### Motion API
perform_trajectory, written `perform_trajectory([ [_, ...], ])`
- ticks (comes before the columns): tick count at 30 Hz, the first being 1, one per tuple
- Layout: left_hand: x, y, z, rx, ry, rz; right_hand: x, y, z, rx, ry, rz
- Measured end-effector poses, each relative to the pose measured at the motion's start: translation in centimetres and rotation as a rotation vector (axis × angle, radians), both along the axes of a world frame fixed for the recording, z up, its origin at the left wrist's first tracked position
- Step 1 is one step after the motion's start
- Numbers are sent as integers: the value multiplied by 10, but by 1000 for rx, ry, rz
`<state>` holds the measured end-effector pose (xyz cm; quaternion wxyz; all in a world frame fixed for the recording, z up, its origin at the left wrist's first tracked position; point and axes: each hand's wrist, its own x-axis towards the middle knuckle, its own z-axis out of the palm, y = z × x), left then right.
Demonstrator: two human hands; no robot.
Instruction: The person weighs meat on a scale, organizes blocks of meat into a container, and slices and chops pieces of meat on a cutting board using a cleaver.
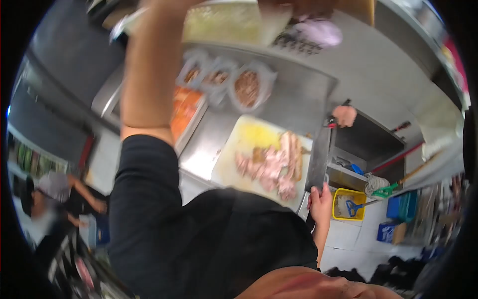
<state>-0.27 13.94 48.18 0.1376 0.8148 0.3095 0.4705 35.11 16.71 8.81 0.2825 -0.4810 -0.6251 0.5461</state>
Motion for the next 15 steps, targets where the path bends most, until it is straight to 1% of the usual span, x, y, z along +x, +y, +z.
perform_trajectory([
  [1,-5,-18,-47,-421,-183,-31,-6,-2,1,-13,-9,57],
  [2,-13,-24,-95,-44,-52,105,-13,-3,2,-22,-13,90],
  [3,-24,-23,-137,112,179,177,-18,-3,5,-13,-40,126],
  [5,-32,-41,-237,-253,102,240,-33,-16,10,-21,-125,163],
  [7,-48,-61,-332,-428,161,363,-45,-22,9,-40,-247,217],
  [8,-58,-70,-367,-491,198,354,-50,-27,3,-50,-299,254],
  [9,-62,-83,-397,-555,236,347,-57,-32,-4,-73,-326,290],
  [10,-59,-95,-417,-597,223,317,-65,-33,-12,-84,-337,331],
  [11,-59,-102,-430,-647,234,311,-73,-35,-19,-125,-348,320],
  [12,-60,-108,-440,-691,250,305,-81,-39,-25,-66,-376,384],
  [13,-60,-112,-449,-735,156,275,-89,-42,-30,-2,-405,453],
  [14,-61,-114,-451,-756,149,258,-98,-45,-32,-28,-415,446],
  [15,-63,-114,-451,-777,117,291,-108,-49,-33,13,-465,478],
])
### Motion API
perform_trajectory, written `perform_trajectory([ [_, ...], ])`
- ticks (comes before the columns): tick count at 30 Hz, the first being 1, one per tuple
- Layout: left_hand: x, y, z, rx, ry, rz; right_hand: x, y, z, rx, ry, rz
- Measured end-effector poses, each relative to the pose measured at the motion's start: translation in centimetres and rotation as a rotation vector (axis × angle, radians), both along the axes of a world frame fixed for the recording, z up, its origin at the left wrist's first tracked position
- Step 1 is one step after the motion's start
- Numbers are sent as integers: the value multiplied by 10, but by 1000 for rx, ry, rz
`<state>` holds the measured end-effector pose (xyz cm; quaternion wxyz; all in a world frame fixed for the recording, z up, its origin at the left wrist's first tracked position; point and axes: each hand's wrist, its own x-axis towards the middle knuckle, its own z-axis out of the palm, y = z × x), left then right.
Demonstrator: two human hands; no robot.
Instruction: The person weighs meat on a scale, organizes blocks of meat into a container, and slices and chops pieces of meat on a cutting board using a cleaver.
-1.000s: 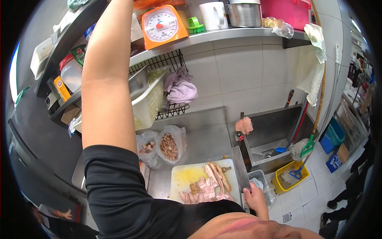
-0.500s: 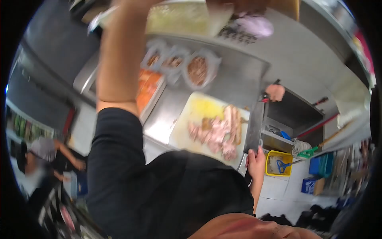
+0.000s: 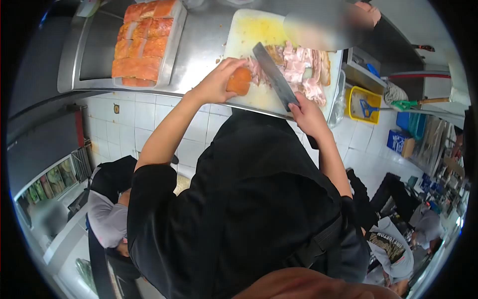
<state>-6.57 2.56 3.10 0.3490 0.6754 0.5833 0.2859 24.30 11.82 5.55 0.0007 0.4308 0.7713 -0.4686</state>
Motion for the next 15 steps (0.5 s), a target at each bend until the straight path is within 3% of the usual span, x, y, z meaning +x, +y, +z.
perform_trajectory([
  [3,-4,-9,-17,36,69,57,-18,-11,-12,97,-60,66],
  [5,-1,-18,-29,55,-99,265,-27,-15,-14,147,-100,86],
  [7,12,-29,-45,112,-46,329,-30,-20,-15,145,-114,100],
  [9,29,-38,-57,45,-251,675,-30,-22,-12,159,-127,114],
  [10,38,-42,-60,36,-304,731,-28,-22,-9,171,-118,136],
  [15,18,-28,-73,78,-587,560,-13,-27,13,200,-129,207],
])
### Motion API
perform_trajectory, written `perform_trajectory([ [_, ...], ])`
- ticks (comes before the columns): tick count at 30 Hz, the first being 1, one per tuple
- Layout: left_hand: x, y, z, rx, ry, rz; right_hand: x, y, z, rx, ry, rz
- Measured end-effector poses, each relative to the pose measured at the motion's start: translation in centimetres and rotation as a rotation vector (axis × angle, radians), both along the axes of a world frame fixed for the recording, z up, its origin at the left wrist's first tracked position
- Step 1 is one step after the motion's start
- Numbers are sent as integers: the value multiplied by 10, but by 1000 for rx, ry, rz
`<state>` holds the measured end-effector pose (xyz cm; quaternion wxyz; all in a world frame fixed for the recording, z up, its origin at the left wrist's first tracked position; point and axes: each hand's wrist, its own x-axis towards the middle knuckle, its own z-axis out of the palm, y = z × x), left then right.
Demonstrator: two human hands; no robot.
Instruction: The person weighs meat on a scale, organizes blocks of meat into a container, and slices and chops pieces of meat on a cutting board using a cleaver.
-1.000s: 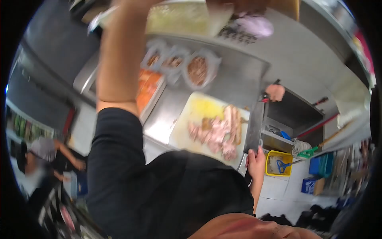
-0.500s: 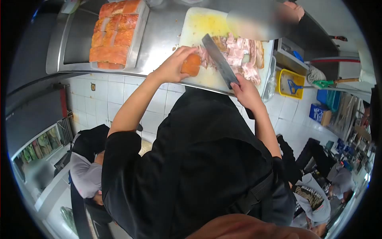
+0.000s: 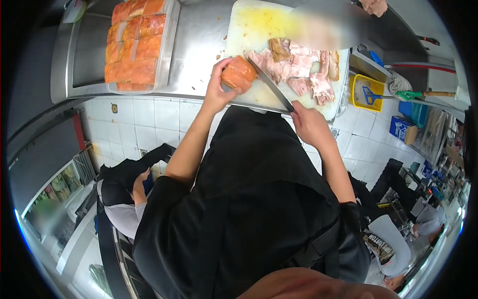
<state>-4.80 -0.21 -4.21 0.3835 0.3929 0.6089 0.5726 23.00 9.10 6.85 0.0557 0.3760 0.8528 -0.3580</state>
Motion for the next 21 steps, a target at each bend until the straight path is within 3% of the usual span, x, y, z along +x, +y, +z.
perform_trajectory([
  [2,-3,11,-4,64,-85,-74,8,-3,9,-68,-87,-15],
  [4,5,22,-2,-105,91,62,14,-9,7,-94,-65,-28],
  [11,14,31,11,-69,204,163,-17,-10,-6,-191,-65,-193],
  [13,19,34,17,23,563,214,-34,-7,1,-146,26,-201],
  [21,21,33,14,-24,504,203,-101,23,-5,-60,172,-200],
])
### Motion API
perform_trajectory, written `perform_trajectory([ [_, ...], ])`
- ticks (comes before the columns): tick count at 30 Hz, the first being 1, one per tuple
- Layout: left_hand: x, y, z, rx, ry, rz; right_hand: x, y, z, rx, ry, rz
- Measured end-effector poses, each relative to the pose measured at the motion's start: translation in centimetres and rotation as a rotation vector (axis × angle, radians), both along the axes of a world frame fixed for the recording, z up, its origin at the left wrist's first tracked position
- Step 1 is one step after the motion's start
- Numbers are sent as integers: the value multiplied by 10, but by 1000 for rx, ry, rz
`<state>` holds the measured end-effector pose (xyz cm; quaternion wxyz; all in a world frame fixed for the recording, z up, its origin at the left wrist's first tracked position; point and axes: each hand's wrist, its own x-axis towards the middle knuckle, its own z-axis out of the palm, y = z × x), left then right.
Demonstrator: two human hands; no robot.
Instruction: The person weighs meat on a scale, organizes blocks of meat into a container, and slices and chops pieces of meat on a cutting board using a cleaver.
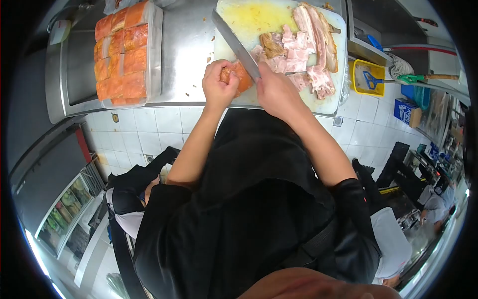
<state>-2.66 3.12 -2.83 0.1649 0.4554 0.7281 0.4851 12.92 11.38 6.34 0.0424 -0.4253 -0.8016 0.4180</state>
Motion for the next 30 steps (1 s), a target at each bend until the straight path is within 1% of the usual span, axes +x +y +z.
perform_trajectory([
  [5,0,0,-4,13,39,13,-5,-7,-2,70,2,16],
  [7,1,0,-7,39,64,25,4,-16,8,26,-167,79],
  [8,1,-1,-7,44,60,28,12,-24,17,30,-172,81],
  [10,2,0,-7,18,99,44,25,-34,31,-46,-276,95],
  [13,2,1,-7,37,87,43,23,-38,25,-40,-235,80],
  [14,3,0,-6,35,81,34,16,-35,11,12,-220,92],
  [16,2,1,-5,-11,34,70,13,-30,8,18,-206,93],
  [18,5,0,-5,7,68,64,18,-33,16,22,-192,93],
  [20,3,4,-6,26,101,66,32,-40,35,-43,-304,125],
  [23,6,-2,-6,10,86,55,21,-37,14,13,-276,131],
  [24,4,-1,-6,-6,54,67,13,-29,12,-14,-301,146],
  [25,3,1,-6,-21,23,80,15,-28,16,-10,-303,144],
  [30,3,3,-7,10,113,64,27,-42,30,-97,-388,148],
])
